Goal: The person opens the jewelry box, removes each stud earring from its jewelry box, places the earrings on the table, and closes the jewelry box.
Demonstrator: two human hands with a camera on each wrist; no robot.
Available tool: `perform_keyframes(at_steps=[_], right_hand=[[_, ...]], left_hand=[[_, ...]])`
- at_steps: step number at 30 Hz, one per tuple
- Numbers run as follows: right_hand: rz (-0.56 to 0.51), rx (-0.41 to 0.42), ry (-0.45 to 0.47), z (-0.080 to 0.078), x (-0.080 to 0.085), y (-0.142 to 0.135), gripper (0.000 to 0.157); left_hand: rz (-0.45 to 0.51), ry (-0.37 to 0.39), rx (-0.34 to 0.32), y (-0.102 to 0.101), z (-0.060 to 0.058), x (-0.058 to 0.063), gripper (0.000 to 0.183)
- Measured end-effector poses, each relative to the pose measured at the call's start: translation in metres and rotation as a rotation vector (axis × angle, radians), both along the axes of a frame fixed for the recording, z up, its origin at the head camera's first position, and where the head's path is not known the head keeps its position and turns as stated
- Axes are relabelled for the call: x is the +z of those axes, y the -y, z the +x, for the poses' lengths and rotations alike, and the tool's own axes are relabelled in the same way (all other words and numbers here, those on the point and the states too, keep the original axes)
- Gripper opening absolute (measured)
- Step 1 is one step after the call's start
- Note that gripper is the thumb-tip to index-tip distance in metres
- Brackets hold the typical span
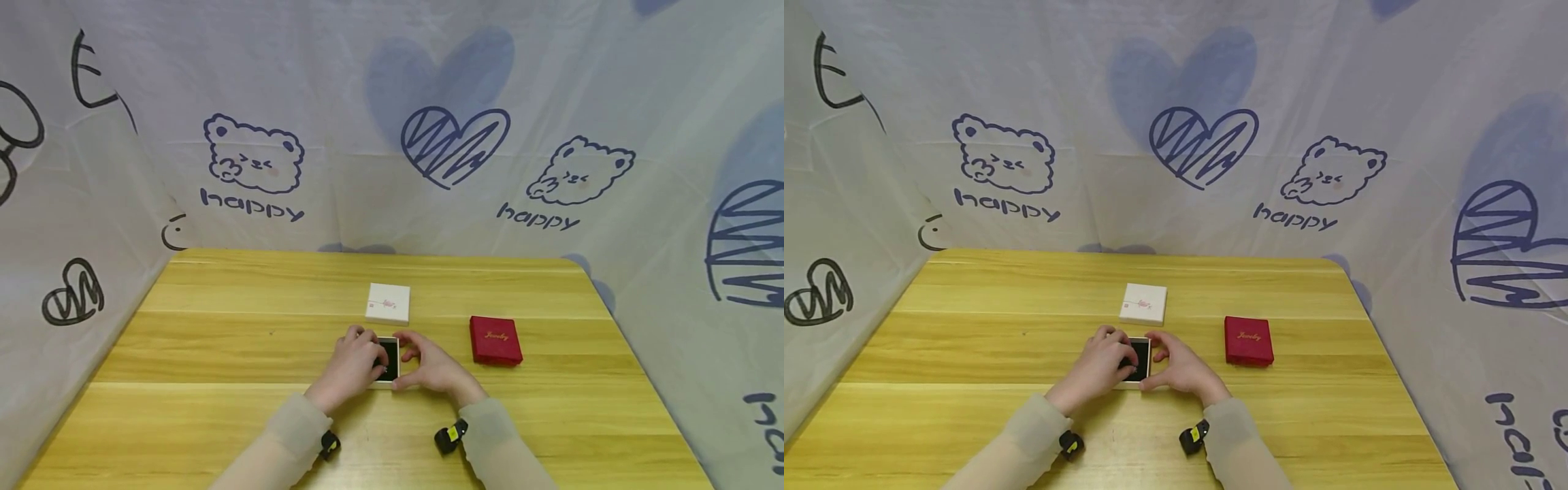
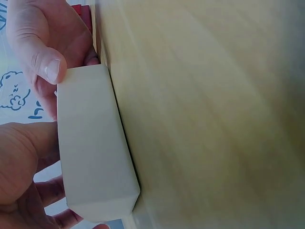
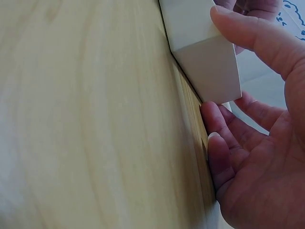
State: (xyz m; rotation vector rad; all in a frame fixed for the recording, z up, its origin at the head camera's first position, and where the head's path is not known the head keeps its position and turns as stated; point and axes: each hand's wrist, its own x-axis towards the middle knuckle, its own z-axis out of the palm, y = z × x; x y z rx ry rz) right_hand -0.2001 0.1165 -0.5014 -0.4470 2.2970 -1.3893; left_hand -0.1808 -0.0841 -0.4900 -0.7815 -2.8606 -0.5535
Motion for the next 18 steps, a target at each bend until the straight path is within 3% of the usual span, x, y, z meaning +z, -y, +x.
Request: perform_keyframes(at_steps=[18], right_hand=[[0.0,0.005,-0.013,-0.0002,-0.0007,-0.0001,0.088]], left_hand=[[0.019,0.035,-0.005,0.003,0.0034,0.003,0.013]])
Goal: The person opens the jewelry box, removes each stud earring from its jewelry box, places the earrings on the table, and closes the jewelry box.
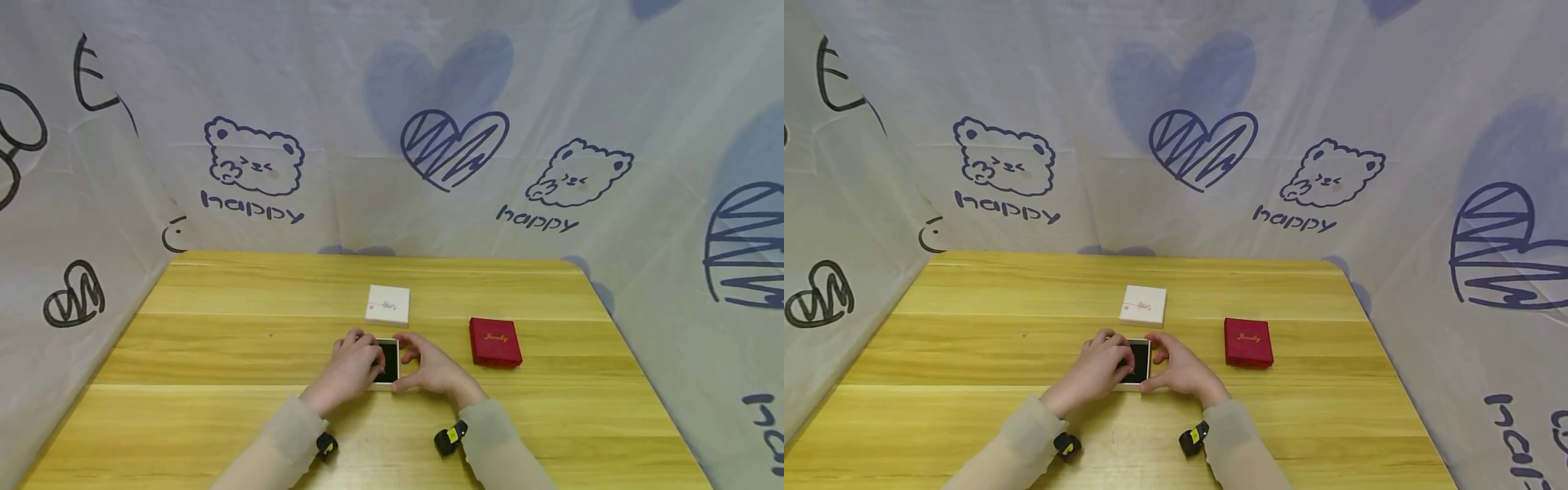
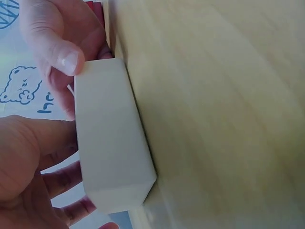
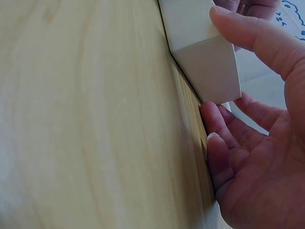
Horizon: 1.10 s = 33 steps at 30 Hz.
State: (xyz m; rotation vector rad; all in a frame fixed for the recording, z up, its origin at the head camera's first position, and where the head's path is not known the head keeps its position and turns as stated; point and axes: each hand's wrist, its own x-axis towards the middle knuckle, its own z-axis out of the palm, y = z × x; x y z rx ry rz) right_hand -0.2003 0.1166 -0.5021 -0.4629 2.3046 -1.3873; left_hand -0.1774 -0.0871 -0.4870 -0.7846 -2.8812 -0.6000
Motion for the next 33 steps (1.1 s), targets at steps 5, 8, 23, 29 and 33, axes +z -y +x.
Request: perform_keyframes(at_steps=[5,8,23,29,33], right_hand=[[0.0,-0.001,0.002,0.0,0.0,0.0,0.087],[-0.004,0.001,-0.006,0.0,0.0,0.0,0.087],[-0.001,-0.019,-0.014,0.0,0.0,0.002,0.087],[-0.007,-0.018,-0.008,0.001,0.0,0.002,0.086],[-0.001,-0.018,-0.005,0.001,0.0,0.002,0.086]], left_hand=[[0.041,0.028,-0.023,0.005,0.0,0.001,0.013],[0.067,0.045,-0.053,0.011,-0.001,0.003,0.013],[0.201,0.06,0.038,0.078,-0.016,0.02,0.009],[0.193,0.108,0.144,0.113,-0.022,0.021,0.005],[0.189,0.116,0.181,0.133,-0.026,0.022,0.006]])
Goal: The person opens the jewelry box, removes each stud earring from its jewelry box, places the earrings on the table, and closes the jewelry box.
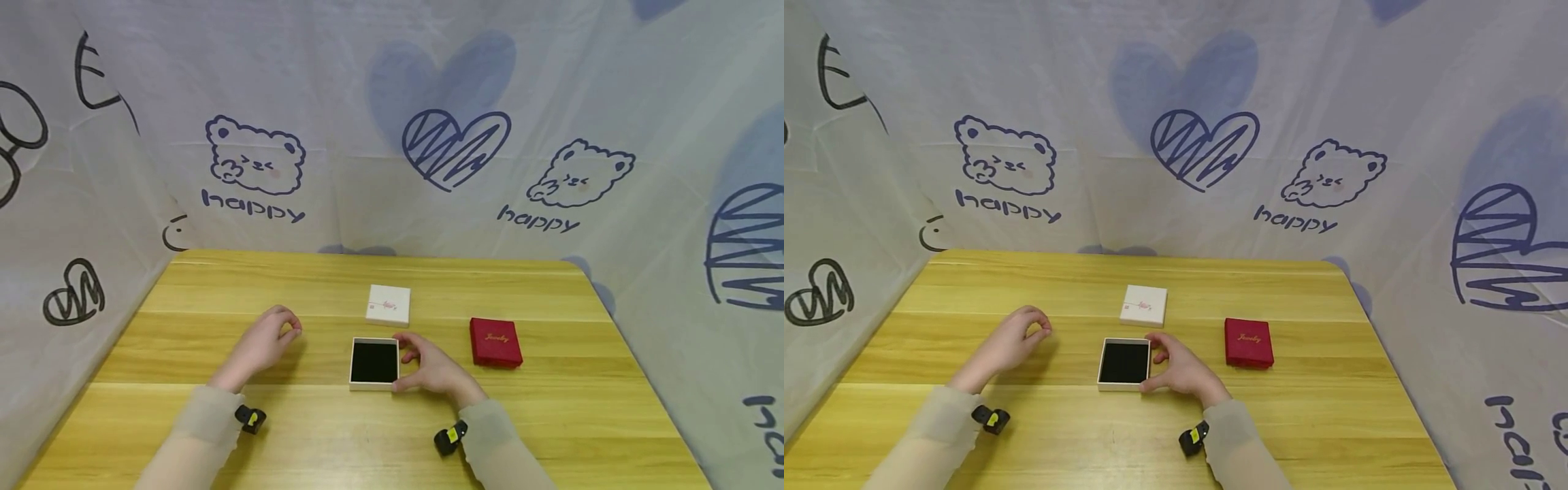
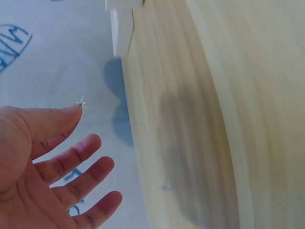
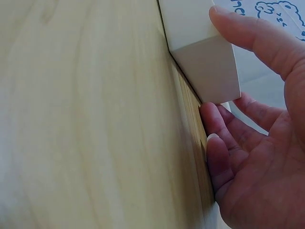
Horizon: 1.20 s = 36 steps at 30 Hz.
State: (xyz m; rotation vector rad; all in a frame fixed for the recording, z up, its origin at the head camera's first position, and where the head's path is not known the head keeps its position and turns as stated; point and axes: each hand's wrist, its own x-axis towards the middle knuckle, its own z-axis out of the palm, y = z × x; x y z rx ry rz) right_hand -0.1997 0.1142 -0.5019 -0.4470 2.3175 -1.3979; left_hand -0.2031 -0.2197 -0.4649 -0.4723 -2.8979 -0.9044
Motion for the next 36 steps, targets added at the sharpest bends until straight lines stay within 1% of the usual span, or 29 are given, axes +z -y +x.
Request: perform_keyframes(at_steps=[4,8,13,20,28,36], right_hand=[[0.005,0.002,-0.001,-0.001,-0.001,0.0,0.086],[0.011,0.0,-0.003,-0.001,-0.002,0.0,0.085],[0.011,0.002,-0.001,0.0,-0.002,0.0,0.086],[0.013,-0.007,0.0,-0.001,-0.003,0.0,0.086],[0.015,0.004,-0.016,-0.002,-0.007,-0.001,0.086],[0.013,0.004,-0.018,-0.002,-0.005,-0.001,0.085]], left_hand=[[0.011,-0.001,0.028,0.014,-0.003,0.0,0.006],[0.016,0.017,0.065,0.024,-0.005,-0.001,0.007],[0.012,0.042,0.099,0.033,-0.007,-0.006,0.008],[0.007,0.042,0.122,0.041,-0.011,-0.01,0.008],[-0.028,0.089,0.12,0.044,-0.016,-0.016,0.007],[-0.065,0.076,0.099,0.041,-0.018,-0.021,0.007]])
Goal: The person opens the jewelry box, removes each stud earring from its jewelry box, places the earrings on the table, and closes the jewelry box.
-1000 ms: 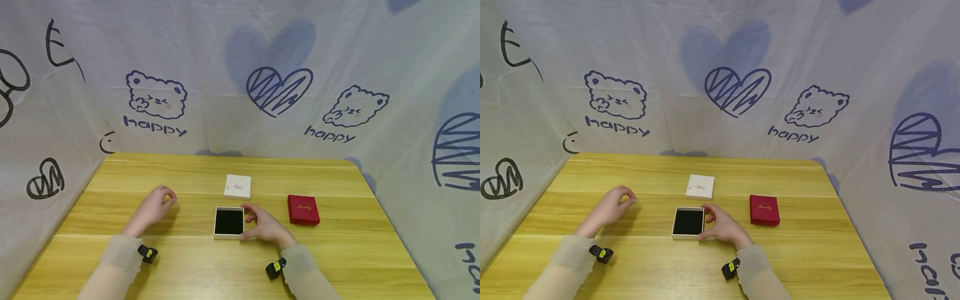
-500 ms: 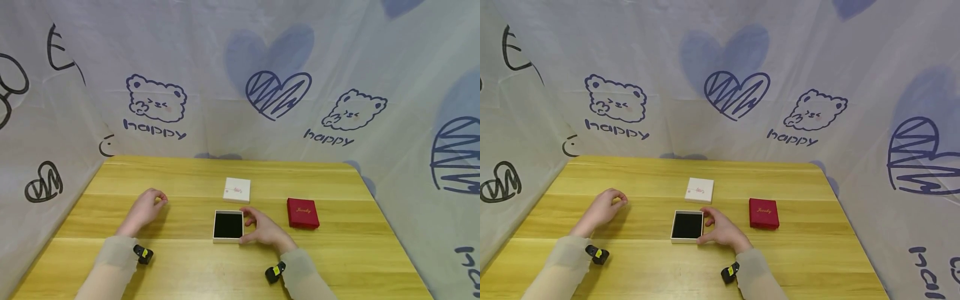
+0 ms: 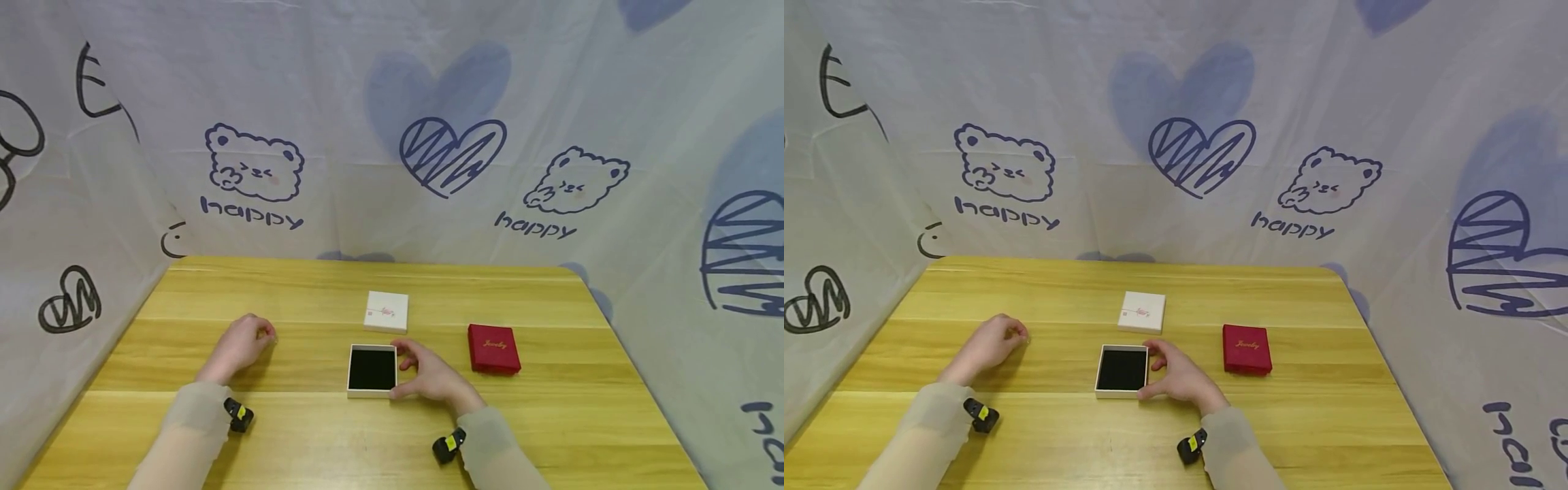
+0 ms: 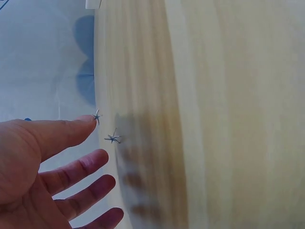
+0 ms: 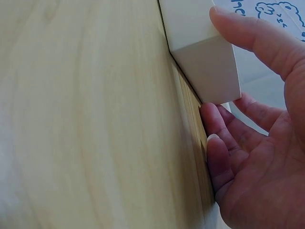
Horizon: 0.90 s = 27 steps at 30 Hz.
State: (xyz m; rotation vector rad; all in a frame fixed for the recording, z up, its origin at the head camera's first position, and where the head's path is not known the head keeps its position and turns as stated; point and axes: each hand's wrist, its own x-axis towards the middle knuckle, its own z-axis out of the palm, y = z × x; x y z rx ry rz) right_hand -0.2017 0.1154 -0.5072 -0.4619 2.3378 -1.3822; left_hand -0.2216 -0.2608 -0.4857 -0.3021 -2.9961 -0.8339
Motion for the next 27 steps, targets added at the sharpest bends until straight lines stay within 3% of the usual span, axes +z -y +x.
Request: perform_keyframes(at_steps=[11,27], right_hand=[[-0.06,0.002,0.016,0.0033,0.0034,0.0006,0.088],[-0.018,-0.006,0.031,0.0035,0.0055,0.0007,0.087]], left_hand=[[-0.005,0.021,0.005,-0.0008,0.0005,-0.0019,0.008],[-0.008,0.017,-0.004,0.0005,0.0013,-0.004,0.01]])
